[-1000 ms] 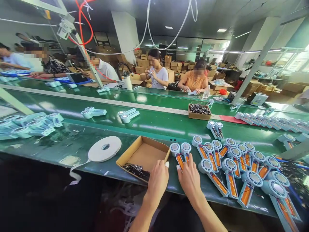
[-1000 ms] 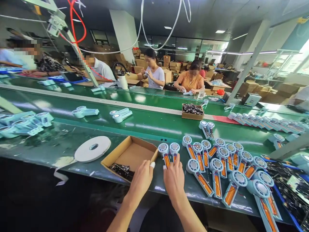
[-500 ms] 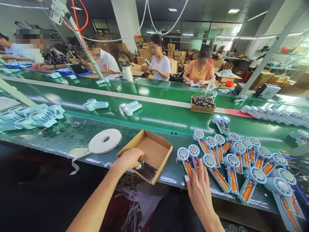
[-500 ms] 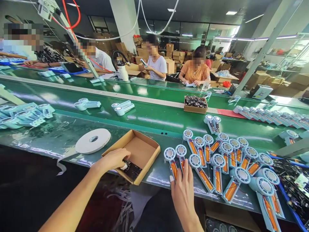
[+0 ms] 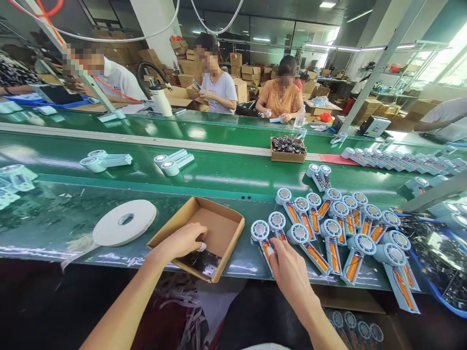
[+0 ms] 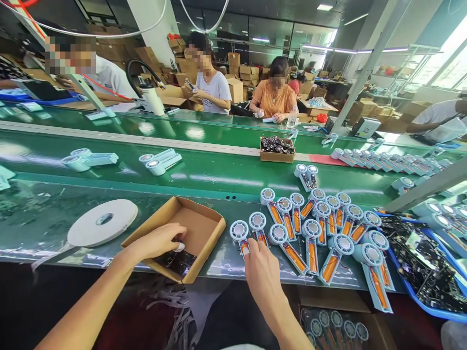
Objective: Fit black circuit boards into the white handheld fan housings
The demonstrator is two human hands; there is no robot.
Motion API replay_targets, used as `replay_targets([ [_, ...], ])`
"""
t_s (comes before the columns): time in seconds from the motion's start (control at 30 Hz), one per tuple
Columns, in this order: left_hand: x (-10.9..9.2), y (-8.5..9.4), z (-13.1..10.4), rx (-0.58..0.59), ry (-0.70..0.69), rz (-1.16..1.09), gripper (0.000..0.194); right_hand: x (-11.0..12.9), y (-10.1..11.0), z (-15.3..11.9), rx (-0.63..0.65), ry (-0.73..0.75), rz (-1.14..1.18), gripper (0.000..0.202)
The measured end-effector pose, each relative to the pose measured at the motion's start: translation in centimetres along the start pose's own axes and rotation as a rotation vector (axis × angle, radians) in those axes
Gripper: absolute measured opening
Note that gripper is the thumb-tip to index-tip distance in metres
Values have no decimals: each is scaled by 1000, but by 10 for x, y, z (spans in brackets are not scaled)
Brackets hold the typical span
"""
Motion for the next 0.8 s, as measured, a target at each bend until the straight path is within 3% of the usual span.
replay_targets([
  [0.13,-2,27,-2,-151,47,-21,18,24,-3,4,95,209,-40,41],
  [0.3,-5,54,-26,-625,124,-265,25,26,-9,7,126,413,95,32],
  [0.4,-9,43,-34,-843,174,-515,25,23,-13,10,141,449,218,32],
  [0.5,-12,29,-36,-946,229,-613,28,22,-20,11,146,449,270,32],
  [0.63,-12,24,-45,-992,315,-580,45,18,-22,15,97,399,271,33],
  [0.8,-34,4,-51,-1019,310,-921,60,18,-16,16,112,397,417,38],
])
Point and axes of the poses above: each hand's wrist, its own z-axis towards the middle knuckle, its own y-axis out of the back of the hand, x = y × z, the point moved 9 cm from there along z, towards the middle knuckle, and after that the axes turned 15 degrees about -y, right-handed, at the moved point
